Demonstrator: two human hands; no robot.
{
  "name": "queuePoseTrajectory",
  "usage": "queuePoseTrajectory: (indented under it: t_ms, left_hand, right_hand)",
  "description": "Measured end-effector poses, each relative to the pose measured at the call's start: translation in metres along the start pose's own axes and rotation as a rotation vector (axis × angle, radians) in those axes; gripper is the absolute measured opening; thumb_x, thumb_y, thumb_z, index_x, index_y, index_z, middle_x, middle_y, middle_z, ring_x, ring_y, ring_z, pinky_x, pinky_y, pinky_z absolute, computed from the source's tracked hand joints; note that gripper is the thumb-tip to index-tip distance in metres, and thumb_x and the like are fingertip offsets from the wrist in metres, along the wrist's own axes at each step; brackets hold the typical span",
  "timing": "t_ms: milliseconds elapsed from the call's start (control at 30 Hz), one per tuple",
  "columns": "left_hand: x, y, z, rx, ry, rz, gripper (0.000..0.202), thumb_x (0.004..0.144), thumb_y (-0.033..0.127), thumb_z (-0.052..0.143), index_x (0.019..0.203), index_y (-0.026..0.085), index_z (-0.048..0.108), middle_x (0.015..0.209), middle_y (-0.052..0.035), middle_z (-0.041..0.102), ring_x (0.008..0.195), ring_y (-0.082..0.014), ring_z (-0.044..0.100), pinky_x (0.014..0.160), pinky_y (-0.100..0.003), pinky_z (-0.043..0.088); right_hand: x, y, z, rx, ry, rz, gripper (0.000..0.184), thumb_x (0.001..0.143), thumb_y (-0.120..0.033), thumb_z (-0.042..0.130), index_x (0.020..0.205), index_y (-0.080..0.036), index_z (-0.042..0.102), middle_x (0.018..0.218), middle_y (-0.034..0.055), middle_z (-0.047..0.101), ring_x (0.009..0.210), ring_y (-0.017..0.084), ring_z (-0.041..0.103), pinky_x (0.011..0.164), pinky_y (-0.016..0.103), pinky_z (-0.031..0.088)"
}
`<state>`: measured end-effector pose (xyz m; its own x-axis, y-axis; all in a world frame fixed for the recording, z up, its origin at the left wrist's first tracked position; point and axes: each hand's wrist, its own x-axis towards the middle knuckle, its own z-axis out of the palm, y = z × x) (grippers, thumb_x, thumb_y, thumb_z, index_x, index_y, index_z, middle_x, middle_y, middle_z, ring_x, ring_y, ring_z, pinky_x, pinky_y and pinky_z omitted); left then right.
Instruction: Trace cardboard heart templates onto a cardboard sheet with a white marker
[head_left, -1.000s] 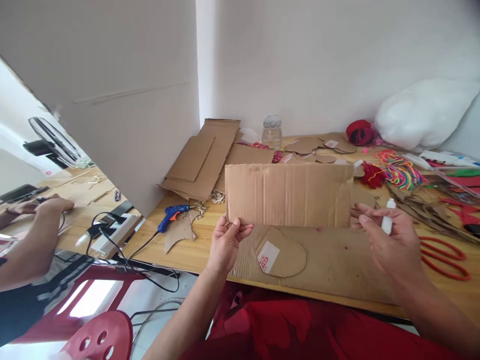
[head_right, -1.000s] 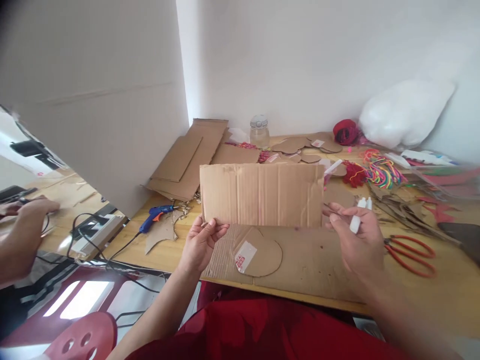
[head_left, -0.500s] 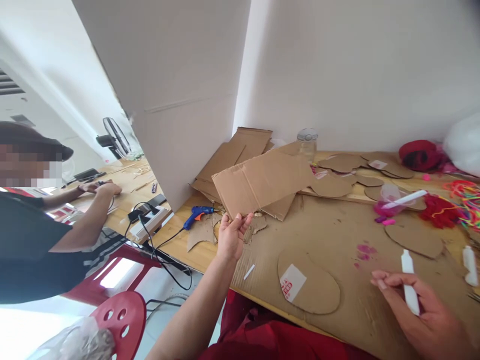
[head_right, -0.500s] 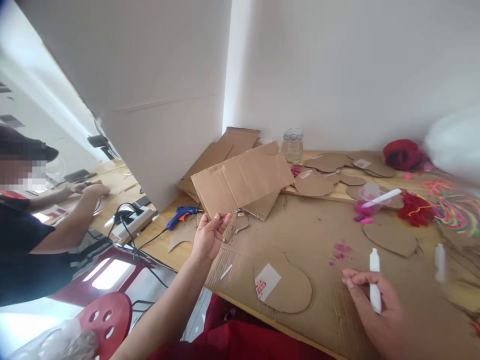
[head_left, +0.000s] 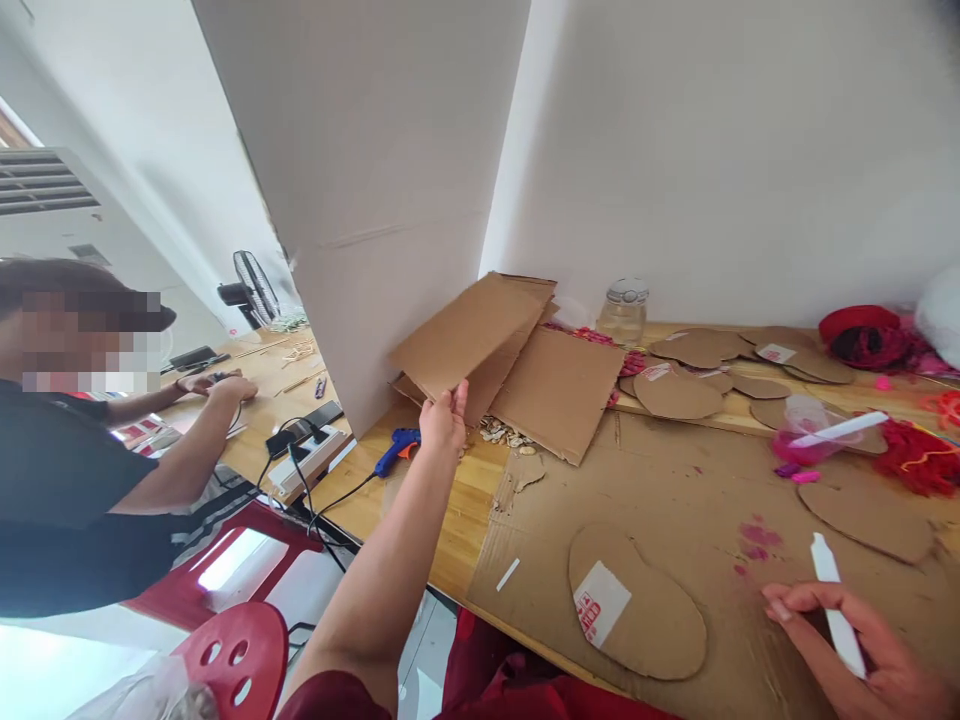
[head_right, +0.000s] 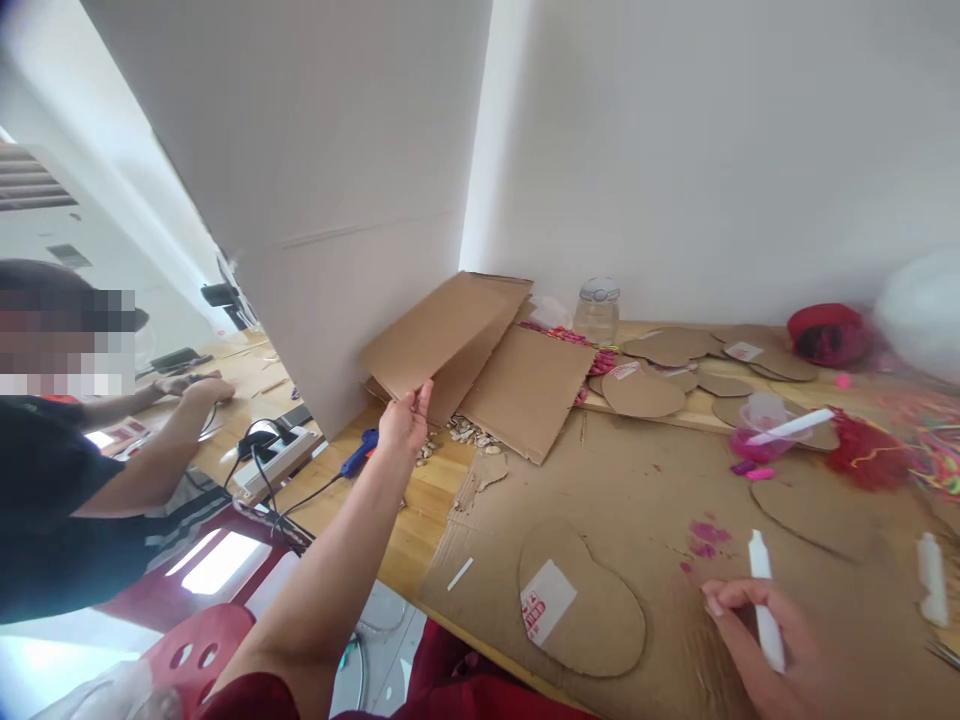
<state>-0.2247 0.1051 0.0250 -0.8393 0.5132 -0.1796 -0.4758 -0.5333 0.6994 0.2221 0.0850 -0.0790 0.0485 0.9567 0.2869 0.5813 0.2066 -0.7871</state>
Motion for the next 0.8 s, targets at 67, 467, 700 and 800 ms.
queuePoseTrajectory:
  t_ms: [67, 467, 700, 800]
  left_hand:
    - [0.016, 0.003, 0.013, 0.011, 0.016, -0.017, 0.038, 0.098, 0.038, 0.065, 0.129, 0.017, 0.061, 0.128, -0.0103, 0.064, 0.108, -0.0225, 0.066, 0.090, -0.043, 0.060]
    - [-0.027, -0.038, -0.022, 0.353, -0.139, -0.304, 0.034, 0.098, 0.036, 0.065, 0.124, 0.015, 0.062, 0.120, -0.0087, 0.066, 0.099, -0.0195, 0.067, 0.084, -0.038, 0.061]
    - [-0.053, -0.066, -0.012, 0.479, -0.238, -0.384, 0.030, 0.097, 0.032, 0.066, 0.123, 0.015, 0.062, 0.114, -0.0068, 0.067, 0.092, -0.0166, 0.067, 0.078, -0.034, 0.061]
    - [-0.049, -0.071, -0.001, 0.476, -0.213, -0.358, 0.037, 0.097, 0.035, 0.065, 0.129, 0.017, 0.060, 0.124, -0.0091, 0.065, 0.103, -0.0205, 0.067, 0.086, -0.040, 0.061]
  right_hand:
    - [0.001, -0.019, -0.005, 0.088, -0.041, 0.062, 0.022, 0.069, -0.059, 0.063, 0.060, -0.040, 0.057, 0.075, -0.0021, 0.079, 0.082, 0.042, 0.076, 0.085, 0.065, 0.060]
    - [-0.002, 0.007, -0.015, -0.042, -0.249, 0.032, 0.033, 0.084, -0.061, 0.057, 0.085, -0.028, 0.061, 0.103, 0.0043, 0.079, 0.099, 0.029, 0.075, 0.084, 0.041, 0.058]
    - [-0.004, 0.008, -0.014, -0.021, -0.261, -0.013, 0.031, 0.090, -0.058, 0.056, 0.087, -0.027, 0.060, 0.102, 0.0024, 0.078, 0.095, 0.025, 0.074, 0.080, 0.034, 0.056]
    - [-0.005, 0.010, -0.014, -0.024, -0.263, -0.014, 0.029, 0.091, -0.055, 0.056, 0.089, -0.027, 0.060, 0.102, 0.0016, 0.078, 0.095, 0.024, 0.074, 0.079, 0.032, 0.056]
